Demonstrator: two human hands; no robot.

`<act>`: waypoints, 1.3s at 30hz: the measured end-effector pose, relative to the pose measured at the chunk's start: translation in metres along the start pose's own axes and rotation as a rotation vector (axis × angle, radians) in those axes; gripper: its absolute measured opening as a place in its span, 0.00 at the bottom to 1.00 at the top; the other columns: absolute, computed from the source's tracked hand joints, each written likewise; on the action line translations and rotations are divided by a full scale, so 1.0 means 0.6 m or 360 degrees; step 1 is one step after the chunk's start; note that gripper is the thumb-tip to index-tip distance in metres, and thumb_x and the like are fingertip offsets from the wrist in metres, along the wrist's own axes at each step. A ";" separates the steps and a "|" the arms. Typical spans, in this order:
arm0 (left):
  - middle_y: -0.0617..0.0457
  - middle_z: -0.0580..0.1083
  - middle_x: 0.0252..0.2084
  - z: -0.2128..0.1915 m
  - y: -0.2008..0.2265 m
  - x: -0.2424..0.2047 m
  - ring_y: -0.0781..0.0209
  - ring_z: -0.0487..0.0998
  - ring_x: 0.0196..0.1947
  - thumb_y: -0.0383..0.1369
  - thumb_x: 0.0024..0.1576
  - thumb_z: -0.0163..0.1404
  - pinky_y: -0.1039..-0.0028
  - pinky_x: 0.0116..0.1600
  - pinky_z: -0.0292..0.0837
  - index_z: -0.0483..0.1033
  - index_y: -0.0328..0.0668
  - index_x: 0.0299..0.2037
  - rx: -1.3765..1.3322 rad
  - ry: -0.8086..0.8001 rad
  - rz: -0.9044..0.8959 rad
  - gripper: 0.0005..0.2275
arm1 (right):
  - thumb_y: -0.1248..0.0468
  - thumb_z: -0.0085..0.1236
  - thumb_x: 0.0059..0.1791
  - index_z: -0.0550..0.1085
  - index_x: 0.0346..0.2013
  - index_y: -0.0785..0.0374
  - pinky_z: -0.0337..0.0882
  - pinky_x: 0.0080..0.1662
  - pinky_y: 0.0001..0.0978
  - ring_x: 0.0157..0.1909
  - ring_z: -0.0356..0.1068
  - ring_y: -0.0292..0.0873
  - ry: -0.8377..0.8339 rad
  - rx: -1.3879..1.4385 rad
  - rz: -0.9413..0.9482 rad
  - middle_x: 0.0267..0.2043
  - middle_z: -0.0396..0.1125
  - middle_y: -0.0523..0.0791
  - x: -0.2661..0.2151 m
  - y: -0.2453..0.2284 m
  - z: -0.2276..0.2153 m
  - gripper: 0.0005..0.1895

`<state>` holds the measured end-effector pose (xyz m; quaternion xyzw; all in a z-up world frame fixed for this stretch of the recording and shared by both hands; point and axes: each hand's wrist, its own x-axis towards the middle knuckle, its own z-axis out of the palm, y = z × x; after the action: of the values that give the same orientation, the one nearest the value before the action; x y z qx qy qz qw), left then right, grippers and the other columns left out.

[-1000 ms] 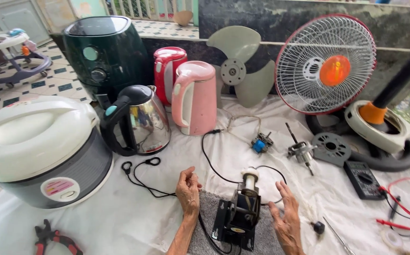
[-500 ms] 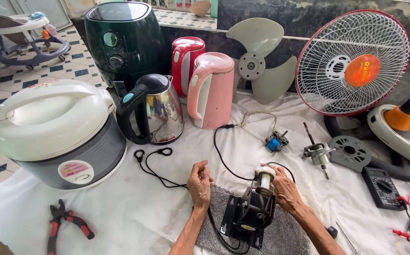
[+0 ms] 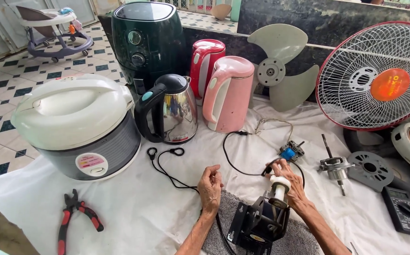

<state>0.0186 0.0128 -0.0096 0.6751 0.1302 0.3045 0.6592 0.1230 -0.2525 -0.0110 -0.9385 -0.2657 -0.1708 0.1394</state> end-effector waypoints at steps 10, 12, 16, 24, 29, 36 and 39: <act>0.61 0.73 0.27 0.000 -0.001 0.000 0.69 0.76 0.18 0.27 0.60 0.50 0.79 0.24 0.77 0.80 0.44 0.47 0.0107 0.0023 0.0067 0.09 | 0.51 0.53 0.53 0.66 0.59 0.51 0.83 0.36 0.46 0.44 0.73 0.50 -0.0444 0.0006 0.0126 0.59 0.60 0.47 0.108 -0.098 0.015 0.21; 0.60 0.70 0.26 -0.002 0.007 -0.003 0.70 0.72 0.18 0.26 0.60 0.49 0.79 0.26 0.81 0.81 0.43 0.47 0.0022 0.0003 0.0010 0.09 | 0.52 0.56 0.51 0.66 0.59 0.48 0.77 0.39 0.53 0.50 0.71 0.54 -0.0361 0.0086 0.0157 0.61 0.60 0.45 0.114 -0.097 0.023 0.23; 0.60 0.71 0.27 0.000 0.002 -0.001 0.69 0.74 0.18 0.28 0.60 0.49 0.79 0.27 0.79 0.80 0.43 0.47 0.0039 0.0000 -0.0011 0.09 | 0.49 0.53 0.52 0.66 0.58 0.56 0.76 0.36 0.50 0.44 0.73 0.56 -0.0003 0.0065 0.0087 0.54 0.64 0.50 0.133 -0.076 0.022 0.24; 0.57 0.74 0.42 0.001 0.028 -0.010 0.65 0.80 0.32 0.24 0.58 0.50 0.75 0.34 0.79 0.80 0.47 0.45 0.0475 -0.0034 0.0432 0.10 | 0.51 0.60 0.48 0.80 0.41 0.53 0.70 0.44 0.37 0.41 0.74 0.46 -0.0508 0.0348 0.0207 0.41 0.76 0.42 0.119 -0.077 0.004 0.13; 0.55 0.70 0.49 0.017 -0.031 -0.006 0.56 0.71 0.48 0.24 0.55 0.53 0.73 0.35 0.84 0.81 0.47 0.42 0.0818 -0.0178 0.0608 0.08 | 0.49 0.56 0.50 0.76 0.46 0.52 0.76 0.39 0.32 0.38 0.80 0.40 -0.0567 0.0605 0.0029 0.40 0.77 0.42 0.086 -0.051 -0.037 0.16; 0.54 0.69 0.51 0.009 -0.004 -0.013 0.55 0.72 0.48 0.23 0.53 0.52 0.69 0.33 0.83 0.80 0.45 0.43 0.0898 -0.0238 0.0637 0.10 | 0.53 0.60 0.45 0.79 0.59 0.51 0.74 0.53 0.34 0.54 0.79 0.41 -0.0532 0.1132 0.0521 0.57 0.79 0.45 0.017 -0.105 -0.162 0.27; 0.53 0.68 0.48 0.014 -0.018 -0.013 0.58 0.74 0.46 0.25 0.56 0.52 0.70 0.33 0.85 0.80 0.44 0.43 0.0834 -0.0219 0.0584 0.08 | 0.65 0.62 0.44 0.79 0.57 0.48 0.76 0.59 0.38 0.64 0.74 0.44 -0.0300 0.0750 0.0289 0.64 0.72 0.41 -0.029 -0.071 -0.151 0.25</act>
<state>0.0198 0.0021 -0.0216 0.8530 0.0354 0.3281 0.4044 0.0634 -0.2577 0.0711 -0.9119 -0.2246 -0.0027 0.3435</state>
